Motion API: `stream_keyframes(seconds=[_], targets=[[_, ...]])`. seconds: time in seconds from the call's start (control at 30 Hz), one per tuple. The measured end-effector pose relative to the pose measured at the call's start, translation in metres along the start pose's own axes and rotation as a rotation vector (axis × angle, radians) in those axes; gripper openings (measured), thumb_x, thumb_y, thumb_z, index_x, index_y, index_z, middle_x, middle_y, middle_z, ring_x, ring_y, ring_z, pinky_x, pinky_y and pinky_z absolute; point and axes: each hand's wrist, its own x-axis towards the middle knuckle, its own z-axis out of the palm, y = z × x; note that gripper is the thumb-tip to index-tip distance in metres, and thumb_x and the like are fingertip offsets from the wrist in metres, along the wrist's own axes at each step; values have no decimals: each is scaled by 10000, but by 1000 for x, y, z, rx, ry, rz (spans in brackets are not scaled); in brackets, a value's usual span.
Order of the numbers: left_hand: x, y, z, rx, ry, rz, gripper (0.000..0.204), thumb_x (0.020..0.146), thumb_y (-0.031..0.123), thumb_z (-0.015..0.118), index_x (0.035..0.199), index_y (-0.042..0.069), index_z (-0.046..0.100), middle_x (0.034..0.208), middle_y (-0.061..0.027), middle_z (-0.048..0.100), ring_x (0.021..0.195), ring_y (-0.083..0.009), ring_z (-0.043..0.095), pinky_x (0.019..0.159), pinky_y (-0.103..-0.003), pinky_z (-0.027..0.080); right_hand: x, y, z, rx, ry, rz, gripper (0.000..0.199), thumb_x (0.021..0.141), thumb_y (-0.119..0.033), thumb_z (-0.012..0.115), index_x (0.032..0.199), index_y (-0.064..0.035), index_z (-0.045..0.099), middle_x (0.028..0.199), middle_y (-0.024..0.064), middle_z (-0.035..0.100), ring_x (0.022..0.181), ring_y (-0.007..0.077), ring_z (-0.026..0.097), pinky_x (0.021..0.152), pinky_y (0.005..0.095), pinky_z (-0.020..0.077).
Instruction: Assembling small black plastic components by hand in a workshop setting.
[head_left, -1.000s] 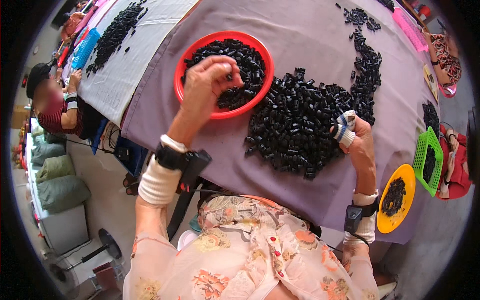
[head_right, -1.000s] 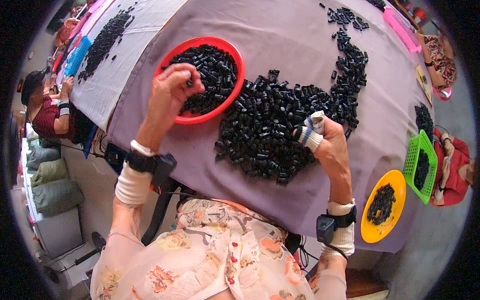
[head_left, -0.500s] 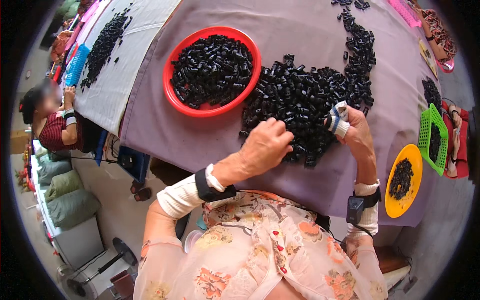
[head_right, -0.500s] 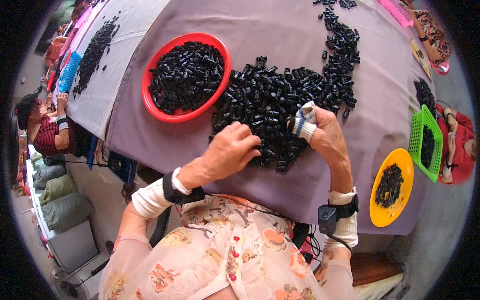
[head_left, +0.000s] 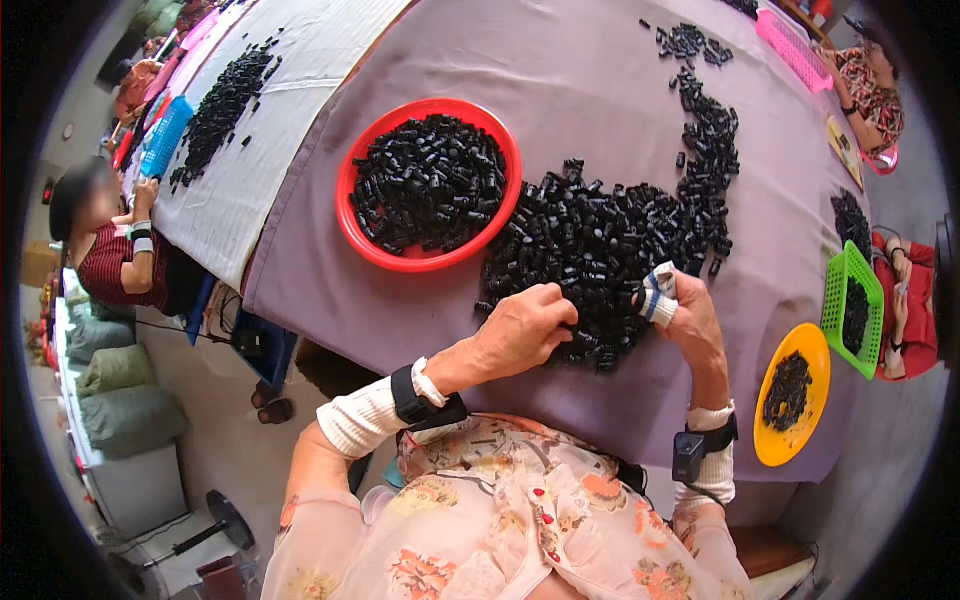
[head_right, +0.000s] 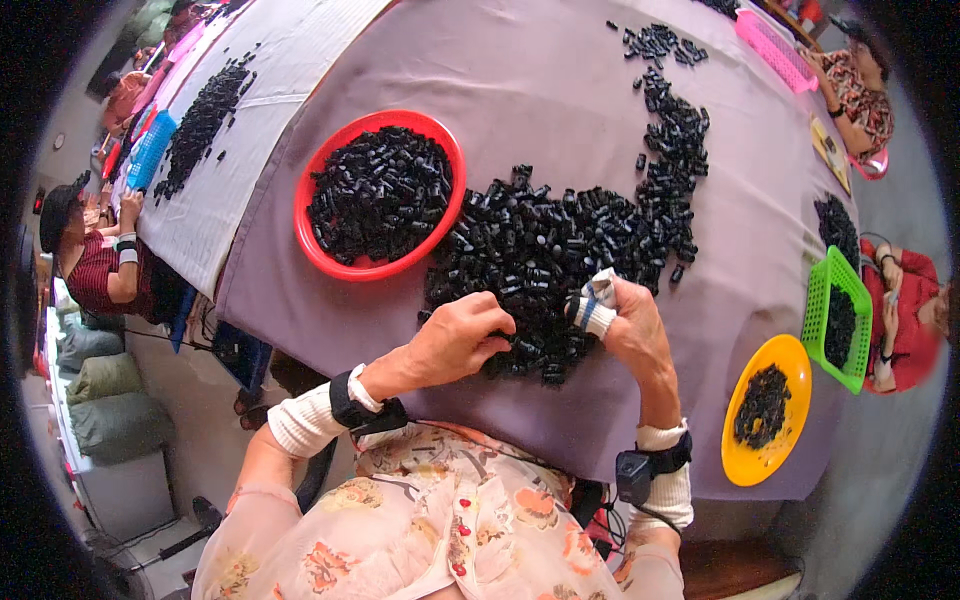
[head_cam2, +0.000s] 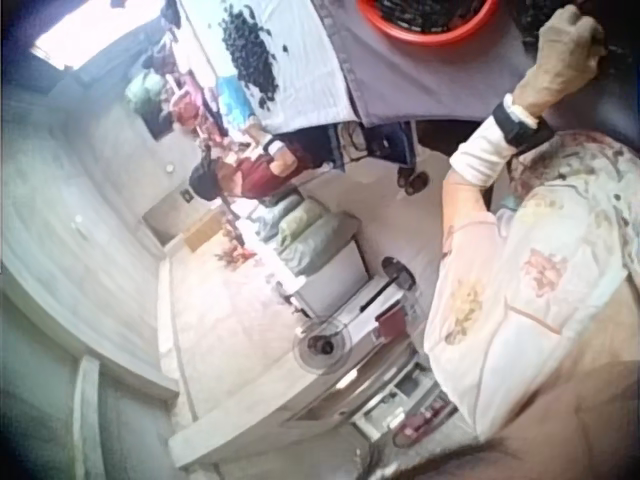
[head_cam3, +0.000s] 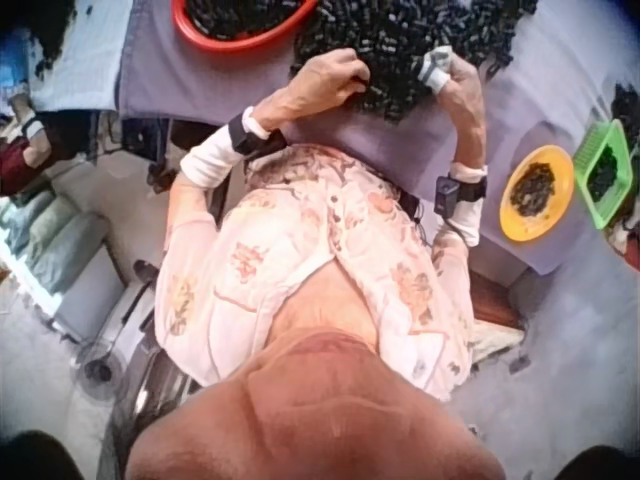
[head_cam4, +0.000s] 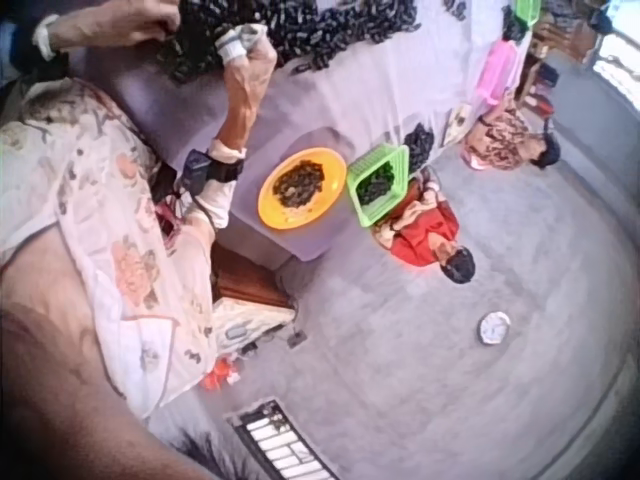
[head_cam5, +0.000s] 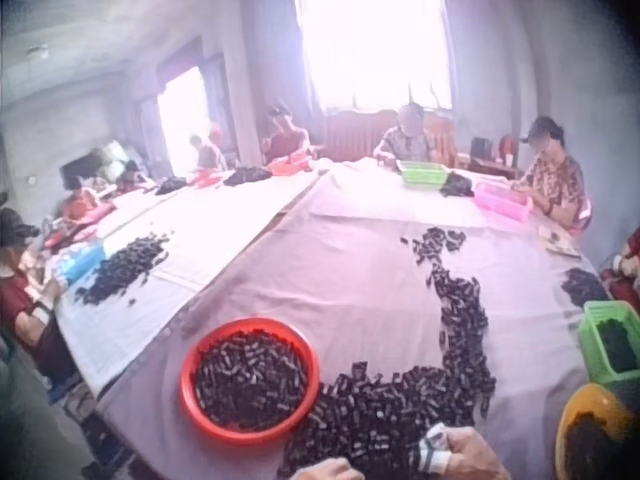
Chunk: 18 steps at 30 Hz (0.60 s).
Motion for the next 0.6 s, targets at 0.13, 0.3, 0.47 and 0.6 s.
stream_keyframes(seconds=[0.13,0.3,0.47,0.6], targets=[[16,0,-29,-1046,170,-540,129,791,50,626,915,16,613,815,-27,608,696,-97,566,646,-228,468,2,-27,8,-17,-27,7,182,736,-138,708,708,-78,538,614,-96,451,577,18,379,513,195,319],[28,6,-65,-1764,339,-460,251,892,125,529,1116,11,531,848,-82,612,742,-150,602,678,-278,509,19,-56,30,-50,-143,-248,290,682,-208,771,760,-51,539,590,-83,431,545,22,360,482,191,312],[27,11,-73,-1886,398,-416,256,900,140,515,1125,18,523,885,-90,615,775,-152,607,661,-271,509,33,-80,51,-215,-124,-369,406,657,-309,764,810,-15,529,564,21,469,519,87,401,481,253,360],[27,14,-78,-1912,394,-401,235,904,132,505,1111,23,531,908,-78,620,802,-139,610,656,-272,514,35,-91,54,-300,-146,-379,393,658,-299,758,787,-12,523,567,52,487,508,119,414,488,267,373]])
